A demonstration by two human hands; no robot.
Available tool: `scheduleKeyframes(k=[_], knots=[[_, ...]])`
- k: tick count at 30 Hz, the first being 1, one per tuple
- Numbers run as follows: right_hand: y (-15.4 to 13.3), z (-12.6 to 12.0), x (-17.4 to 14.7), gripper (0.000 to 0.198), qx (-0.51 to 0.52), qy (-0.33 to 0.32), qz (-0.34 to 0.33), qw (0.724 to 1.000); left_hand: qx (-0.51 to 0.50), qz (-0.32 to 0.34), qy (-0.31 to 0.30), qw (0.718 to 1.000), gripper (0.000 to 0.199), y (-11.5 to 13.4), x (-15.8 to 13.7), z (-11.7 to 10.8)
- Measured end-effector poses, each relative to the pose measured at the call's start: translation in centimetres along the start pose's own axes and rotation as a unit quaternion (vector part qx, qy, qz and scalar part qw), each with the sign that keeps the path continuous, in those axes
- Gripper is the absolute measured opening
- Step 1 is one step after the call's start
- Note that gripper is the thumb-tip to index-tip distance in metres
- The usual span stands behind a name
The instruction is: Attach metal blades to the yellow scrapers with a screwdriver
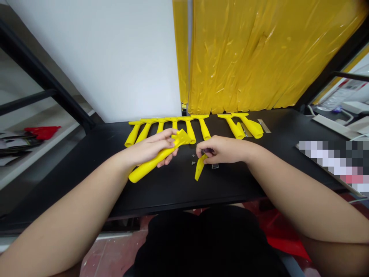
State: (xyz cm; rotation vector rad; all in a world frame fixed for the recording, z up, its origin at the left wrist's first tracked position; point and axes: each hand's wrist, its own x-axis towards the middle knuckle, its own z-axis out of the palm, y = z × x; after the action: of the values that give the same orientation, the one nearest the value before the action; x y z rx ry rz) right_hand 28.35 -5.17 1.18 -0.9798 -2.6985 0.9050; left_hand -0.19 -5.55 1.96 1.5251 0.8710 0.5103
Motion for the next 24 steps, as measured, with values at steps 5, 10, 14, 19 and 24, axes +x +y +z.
scheduleKeyframes(k=[5,10,14,19,24], knots=[[0.1,-0.2,-0.2,0.004,0.026,0.002,-0.039,0.999,-0.02,-0.012,0.001,1.0,0.027,-0.1,0.1,0.0],[0.4,-1.3,-1.0,0.004,0.07,0.024,-0.052,0.996,-0.012,-0.002,-0.005,1.0,0.025,0.0,-0.1,-0.2],[1.1,-1.5,-1.1,0.015,0.071,0.092,-0.051,0.992,0.005,0.039,0.02,0.999,0.019,0.3,-0.2,-0.5],[0.7,0.2,0.7,0.016,-0.02,0.142,-0.083,0.986,0.069,0.055,0.01,0.996,0.028,0.2,-0.3,-0.6],[-1.0,2.4,2.6,0.022,-0.109,0.129,-0.125,0.978,0.138,0.041,0.004,0.99,0.036,0.4,-0.5,-0.1]])
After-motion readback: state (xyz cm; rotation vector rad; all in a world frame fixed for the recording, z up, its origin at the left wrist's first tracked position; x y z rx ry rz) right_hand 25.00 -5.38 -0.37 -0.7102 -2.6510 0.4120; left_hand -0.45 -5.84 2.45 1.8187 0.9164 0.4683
